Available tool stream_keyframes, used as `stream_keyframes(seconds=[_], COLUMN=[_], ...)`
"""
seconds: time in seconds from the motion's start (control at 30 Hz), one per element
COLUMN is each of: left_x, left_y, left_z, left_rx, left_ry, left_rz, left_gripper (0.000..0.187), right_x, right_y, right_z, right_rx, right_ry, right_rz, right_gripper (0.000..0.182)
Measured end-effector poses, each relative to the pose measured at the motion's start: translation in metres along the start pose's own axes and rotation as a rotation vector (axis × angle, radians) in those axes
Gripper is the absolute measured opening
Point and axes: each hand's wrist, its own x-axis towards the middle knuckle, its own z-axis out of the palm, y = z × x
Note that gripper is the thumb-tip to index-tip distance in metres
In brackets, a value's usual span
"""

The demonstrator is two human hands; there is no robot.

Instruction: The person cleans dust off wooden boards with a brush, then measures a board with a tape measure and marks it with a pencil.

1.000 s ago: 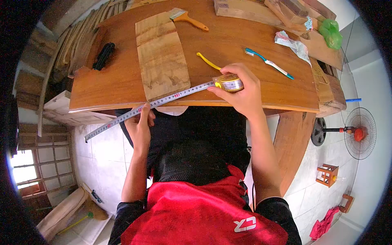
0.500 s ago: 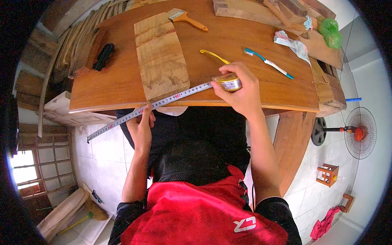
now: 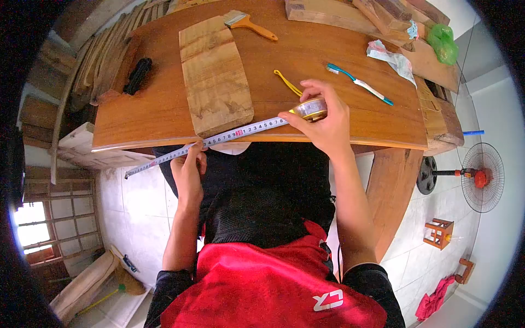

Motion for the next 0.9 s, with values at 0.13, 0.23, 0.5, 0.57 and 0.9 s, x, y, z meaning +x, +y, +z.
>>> stream_keyframes(seconds=[0.13, 0.23, 0.5, 0.57, 0.9], left_x=[-0.0033, -0.0039, -0.0038, -0.0039, -0.0046], left_y=[0.0007, -0.0012, -0.0004, 0.0022, 0.0035], left_z=[0.0056, 0.0062, 0.0057, 0.0064, 0.0088], left_rx=[0.01, 0.004, 0.044, 0.054, 0.044], left_ry=[0.023, 0.022, 0.047, 0.049, 0.063], left_rz=[-0.006, -0.026, -0.056, -0.06, -0.034], left_gripper=[0.025, 0.026, 0.034, 0.035, 0.031], right_x=[0.0015, 0.0029, 0.003, 0.0028, 0.0037], right_y=[0.0, -0.0004, -0.0051, -0.0061, -0.005], right_z=[0.0008, 0.0003, -0.0024, -0.0024, -0.0013], right_rx=[-0.003, -0.015, -0.025, -0.026, -0.051], right_ry=[-0.002, -0.03, -0.069, -0.079, -0.059], right_rz=[-0.004, 0.039, 0.029, 0.009, -0.004], right_gripper=[0.058, 0.056, 0.055, 0.056, 0.053])
